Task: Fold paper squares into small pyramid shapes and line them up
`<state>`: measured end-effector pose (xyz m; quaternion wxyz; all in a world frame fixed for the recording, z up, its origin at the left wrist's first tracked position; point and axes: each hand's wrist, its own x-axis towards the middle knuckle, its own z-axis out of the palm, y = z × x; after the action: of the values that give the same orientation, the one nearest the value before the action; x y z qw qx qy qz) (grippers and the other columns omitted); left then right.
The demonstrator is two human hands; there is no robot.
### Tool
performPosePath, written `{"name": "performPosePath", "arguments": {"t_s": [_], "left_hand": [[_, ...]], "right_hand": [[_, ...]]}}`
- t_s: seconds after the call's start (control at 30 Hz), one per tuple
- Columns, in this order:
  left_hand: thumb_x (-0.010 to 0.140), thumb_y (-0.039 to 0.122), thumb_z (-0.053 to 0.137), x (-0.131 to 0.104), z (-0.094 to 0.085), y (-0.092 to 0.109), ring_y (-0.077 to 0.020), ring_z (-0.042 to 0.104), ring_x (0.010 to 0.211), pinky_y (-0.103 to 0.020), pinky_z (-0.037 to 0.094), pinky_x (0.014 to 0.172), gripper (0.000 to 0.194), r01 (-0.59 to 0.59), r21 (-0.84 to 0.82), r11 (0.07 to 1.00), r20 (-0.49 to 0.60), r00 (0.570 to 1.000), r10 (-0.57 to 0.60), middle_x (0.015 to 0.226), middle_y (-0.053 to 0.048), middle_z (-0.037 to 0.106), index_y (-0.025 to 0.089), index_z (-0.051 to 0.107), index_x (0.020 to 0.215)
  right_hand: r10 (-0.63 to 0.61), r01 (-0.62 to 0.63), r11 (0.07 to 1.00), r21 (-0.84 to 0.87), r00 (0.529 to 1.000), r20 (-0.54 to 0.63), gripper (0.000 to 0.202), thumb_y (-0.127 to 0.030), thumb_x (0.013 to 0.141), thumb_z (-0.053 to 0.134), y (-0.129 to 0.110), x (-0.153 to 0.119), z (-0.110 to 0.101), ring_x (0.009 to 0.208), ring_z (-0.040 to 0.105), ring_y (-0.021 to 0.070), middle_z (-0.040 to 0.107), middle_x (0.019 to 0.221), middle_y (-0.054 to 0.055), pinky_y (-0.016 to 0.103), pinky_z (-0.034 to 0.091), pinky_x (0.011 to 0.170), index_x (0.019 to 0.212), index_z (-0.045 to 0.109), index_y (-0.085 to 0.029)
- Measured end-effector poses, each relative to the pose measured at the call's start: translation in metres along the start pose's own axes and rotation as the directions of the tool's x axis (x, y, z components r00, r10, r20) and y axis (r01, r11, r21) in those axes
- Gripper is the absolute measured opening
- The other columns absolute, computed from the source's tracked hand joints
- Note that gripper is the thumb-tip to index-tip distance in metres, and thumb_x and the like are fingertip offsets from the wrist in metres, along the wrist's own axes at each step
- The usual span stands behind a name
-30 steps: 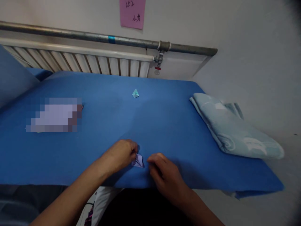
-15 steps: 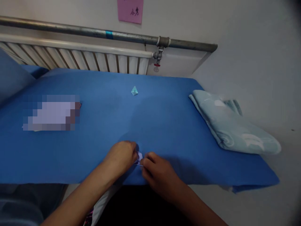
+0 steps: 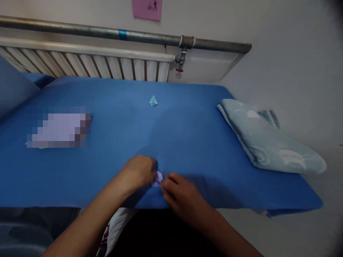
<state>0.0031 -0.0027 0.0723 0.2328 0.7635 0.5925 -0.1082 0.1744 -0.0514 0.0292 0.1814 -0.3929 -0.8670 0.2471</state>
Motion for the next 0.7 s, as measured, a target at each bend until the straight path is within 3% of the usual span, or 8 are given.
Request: {"name": "performPosePath", "arguments": {"t_s": [0.13, 0.27, 0.33, 0.53, 0.7], "left_hand": [[0.081, 0.030, 0.050, -0.011, 0.006, -0.012, -0.0205, 0.064, 0.069, -0.028, 0.044, 0.060, 0.020, -0.040, -0.120, 0.992, -0.024, 0.999, 0.037, 0.078, -0.005, 0.071, 0.020, 0.066, 0.088], [0.080, 0.021, 0.049, -0.021, 0.015, -0.019, -0.0187, 0.063, 0.085, -0.028, 0.046, 0.073, 0.024, -0.140, -0.329, 0.934, -0.207, 0.976, 0.073, 0.098, -0.006, 0.069, 0.018, 0.063, 0.100], [0.081, 0.021, 0.049, -0.022, 0.019, -0.019, -0.0173, 0.062, 0.088, -0.027, 0.046, 0.077, 0.022, -0.207, -0.383, 0.900, -0.232, 0.965, 0.123, 0.099, -0.004, 0.069, 0.019, 0.062, 0.099], [0.082, 0.018, 0.046, -0.023, 0.024, -0.016, -0.0150, 0.061, 0.073, -0.026, 0.044, 0.069, 0.018, -0.193, -0.440, 0.877, -0.159, 0.978, 0.136, 0.080, 0.001, 0.068, 0.021, 0.062, 0.089], [0.076, 0.017, 0.051, -0.031, 0.030, -0.013, -0.0178, 0.058, 0.087, -0.030, 0.044, 0.078, 0.020, -0.281, -0.430, 0.858, -0.277, 0.946, 0.171, 0.090, -0.001, 0.064, 0.022, 0.060, 0.093]], "right_hand": [[0.031, -0.025, 0.994, 0.105, 0.998, -0.063, 0.026, -0.007, 0.084, 0.046, 0.002, -0.004, 0.000, 0.081, 0.058, 0.0172, 0.060, 0.094, 0.006, 0.031, 0.048, 0.073, 0.105, 0.056, -0.019], [0.046, -0.029, 0.987, 0.156, 0.994, -0.103, 0.029, -0.004, 0.084, 0.045, 0.006, -0.008, 0.002, 0.084, 0.059, 0.0175, 0.059, 0.096, 0.006, 0.032, 0.049, 0.076, 0.105, 0.054, -0.021], [0.039, -0.019, 0.985, 0.169, 0.992, -0.119, 0.029, -0.003, 0.084, 0.045, 0.007, -0.009, 0.003, 0.085, 0.058, 0.0165, 0.057, 0.097, 0.005, 0.031, 0.048, 0.076, 0.104, 0.055, -0.022], [0.046, -0.029, 0.993, 0.117, 0.989, -0.143, 0.022, -0.006, 0.086, 0.046, 0.010, -0.007, 0.001, 0.082, 0.058, 0.0160, 0.058, 0.094, 0.005, 0.030, 0.048, 0.073, 0.096, 0.058, -0.021], [0.043, -0.023, 0.991, 0.129, 0.987, -0.154, 0.022, -0.005, 0.085, 0.045, 0.010, -0.005, 0.000, 0.081, 0.058, 0.0158, 0.058, 0.091, 0.005, 0.030, 0.048, 0.072, 0.095, 0.057, -0.020]]}}
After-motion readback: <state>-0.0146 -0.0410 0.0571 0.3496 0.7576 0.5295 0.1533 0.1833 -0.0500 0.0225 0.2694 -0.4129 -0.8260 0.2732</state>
